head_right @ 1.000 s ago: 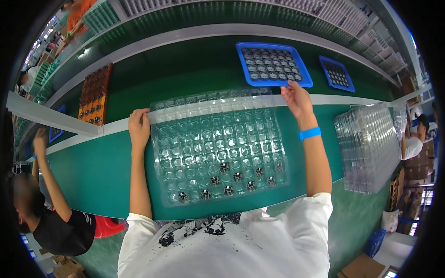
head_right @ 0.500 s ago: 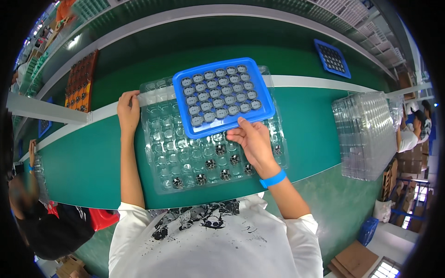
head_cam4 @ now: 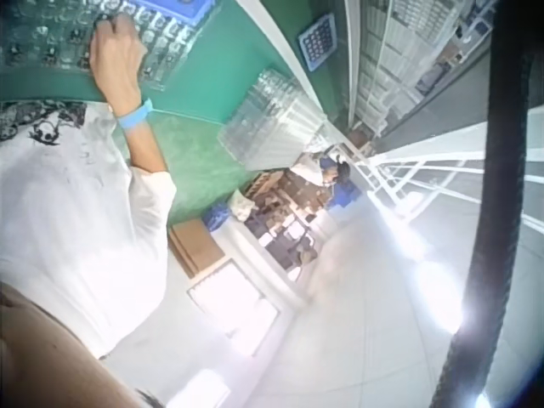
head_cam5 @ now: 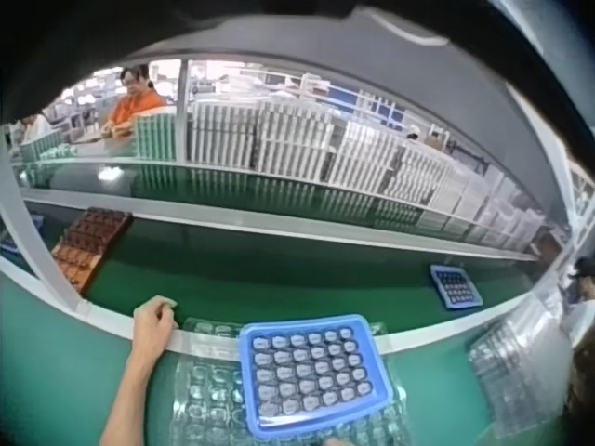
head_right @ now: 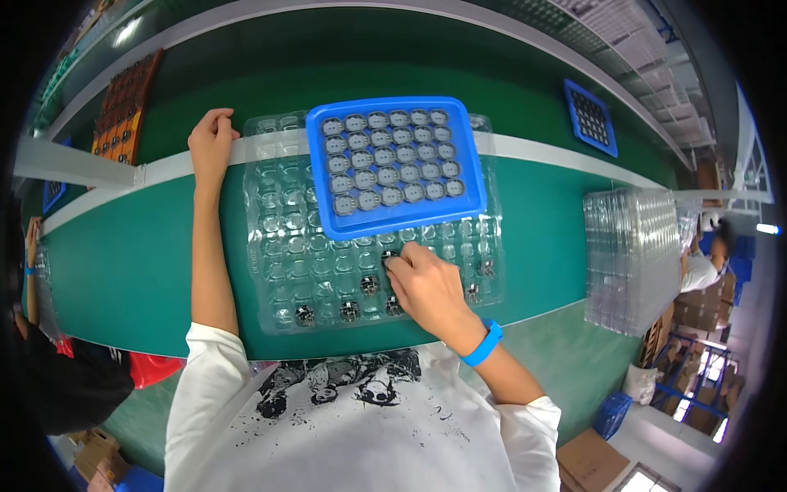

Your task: Place small electronic components from a tray into individual slots on a larger assembly board.

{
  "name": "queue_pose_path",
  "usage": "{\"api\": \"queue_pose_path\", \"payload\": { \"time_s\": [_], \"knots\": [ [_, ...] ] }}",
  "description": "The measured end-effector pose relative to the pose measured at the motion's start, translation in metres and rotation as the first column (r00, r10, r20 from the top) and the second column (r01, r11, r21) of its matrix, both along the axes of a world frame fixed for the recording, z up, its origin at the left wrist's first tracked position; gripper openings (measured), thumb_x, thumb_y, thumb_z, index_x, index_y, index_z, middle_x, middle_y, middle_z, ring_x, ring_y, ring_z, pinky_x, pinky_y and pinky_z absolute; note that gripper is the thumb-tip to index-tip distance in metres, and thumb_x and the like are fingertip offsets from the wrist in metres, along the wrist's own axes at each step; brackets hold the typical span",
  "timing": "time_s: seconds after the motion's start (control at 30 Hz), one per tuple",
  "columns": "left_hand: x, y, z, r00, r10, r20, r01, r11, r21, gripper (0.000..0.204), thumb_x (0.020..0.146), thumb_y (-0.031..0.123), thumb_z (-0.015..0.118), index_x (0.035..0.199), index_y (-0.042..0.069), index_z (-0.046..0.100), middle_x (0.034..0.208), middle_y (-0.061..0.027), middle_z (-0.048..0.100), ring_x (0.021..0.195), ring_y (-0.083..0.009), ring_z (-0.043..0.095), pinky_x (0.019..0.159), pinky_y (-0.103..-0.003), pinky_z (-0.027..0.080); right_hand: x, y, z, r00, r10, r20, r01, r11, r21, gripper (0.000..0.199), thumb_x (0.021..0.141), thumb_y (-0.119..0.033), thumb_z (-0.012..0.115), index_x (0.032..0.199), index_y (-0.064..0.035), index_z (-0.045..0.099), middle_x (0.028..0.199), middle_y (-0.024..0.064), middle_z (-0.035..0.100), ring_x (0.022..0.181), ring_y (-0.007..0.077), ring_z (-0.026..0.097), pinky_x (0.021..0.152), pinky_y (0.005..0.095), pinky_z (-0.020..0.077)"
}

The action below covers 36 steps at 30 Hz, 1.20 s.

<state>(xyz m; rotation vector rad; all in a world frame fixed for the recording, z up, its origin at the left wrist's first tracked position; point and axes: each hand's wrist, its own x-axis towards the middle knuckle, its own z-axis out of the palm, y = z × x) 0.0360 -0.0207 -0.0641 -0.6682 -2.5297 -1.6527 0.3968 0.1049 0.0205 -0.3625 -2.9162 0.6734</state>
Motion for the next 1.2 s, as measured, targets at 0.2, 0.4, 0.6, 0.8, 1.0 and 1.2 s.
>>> {"api": "queue_pose_path", "payload": {
  "time_s": [0.2,0.4,0.6,0.8,1.0,1.2],
  "knots": [
    [0.0,0.0,0.001,1.0,0.005,-0.013,-0.005,1.0,0.016,0.022,0.091,0.013,0.055,0.1,-0.001,0.069,0.068,-0.0116,0.065,0.063,-0.02,0.068,0.061,-0.031,0.05,-0.001,0.002,0.011,0.993,0.118,-0.021,-0.115,0.987,0.117,0.014,0.075,0.0,0.071,0.089,-0.0018,0.068,0.078,0.0082,0.055,0.068,0.0257,0.059,0.054,0.0372,0.0483],
    [-0.003,-0.008,0.002,0.999,0.018,-0.029,-0.02,0.998,-0.067,0.022,0.094,0.011,0.054,0.104,-0.001,0.069,0.071,-0.0093,0.066,0.065,-0.0137,0.066,0.062,-0.027,0.051,-0.042,-0.002,0.049,0.965,0.079,-0.251,-0.06,0.995,0.086,0.023,0.072,0.007,0.073,0.094,-0.0007,0.071,0.077,0.0089,0.058,0.065,0.0239,0.059,0.052,0.0332,0.0461],
    [-0.001,-0.003,-0.001,0.997,0.06,-0.04,-0.057,0.997,0.053,0.019,0.089,0.013,0.056,0.096,0.001,0.07,0.066,-0.0122,0.064,0.059,-0.025,0.063,0.06,-0.034,0.05,-0.081,0.012,0.024,0.951,0.149,-0.271,-0.123,0.986,0.111,0.022,0.076,0.007,0.073,0.096,0.0003,0.071,0.079,0.0097,0.059,0.062,0.0219,0.057,0.052,0.0327,0.044],
    [-0.001,-0.003,0.001,0.998,0.049,-0.042,-0.047,0.998,0.051,0.019,0.089,0.014,0.057,0.095,0.002,0.07,0.065,-0.0114,0.065,0.058,-0.0248,0.063,0.059,-0.034,0.05,-0.087,0.011,0.02,0.964,0.193,-0.184,-0.169,0.976,0.139,0.018,0.076,0.005,0.074,0.094,0.0009,0.071,0.08,0.0097,0.059,0.065,0.0232,0.059,0.055,0.0339,0.0462],
    [-0.002,-0.004,0.0,0.997,0.057,-0.042,-0.054,0.997,0.053,0.019,0.089,0.014,0.057,0.094,0.001,0.07,0.065,-0.0115,0.065,0.057,-0.0243,0.063,0.059,-0.034,0.05,-0.088,0.009,0.021,0.964,0.211,-0.159,-0.189,0.971,0.143,0.02,0.075,0.005,0.074,0.094,0.001,0.071,0.08,0.0105,0.059,0.067,0.0245,0.06,0.055,0.0342,0.0469],
    [-0.001,-0.004,0.001,0.998,0.052,-0.046,-0.049,0.997,0.064,0.019,0.088,0.014,0.057,0.094,0.001,0.07,0.066,-0.0116,0.065,0.059,-0.0251,0.064,0.06,-0.035,0.05,-0.088,0.008,0.02,0.963,0.222,-0.153,-0.202,0.97,0.136,0.021,0.074,0.006,0.074,0.095,0.0013,0.071,0.08,0.0109,0.059,0.068,0.0247,0.06,0.055,0.0341,0.0471]
  ]
}}
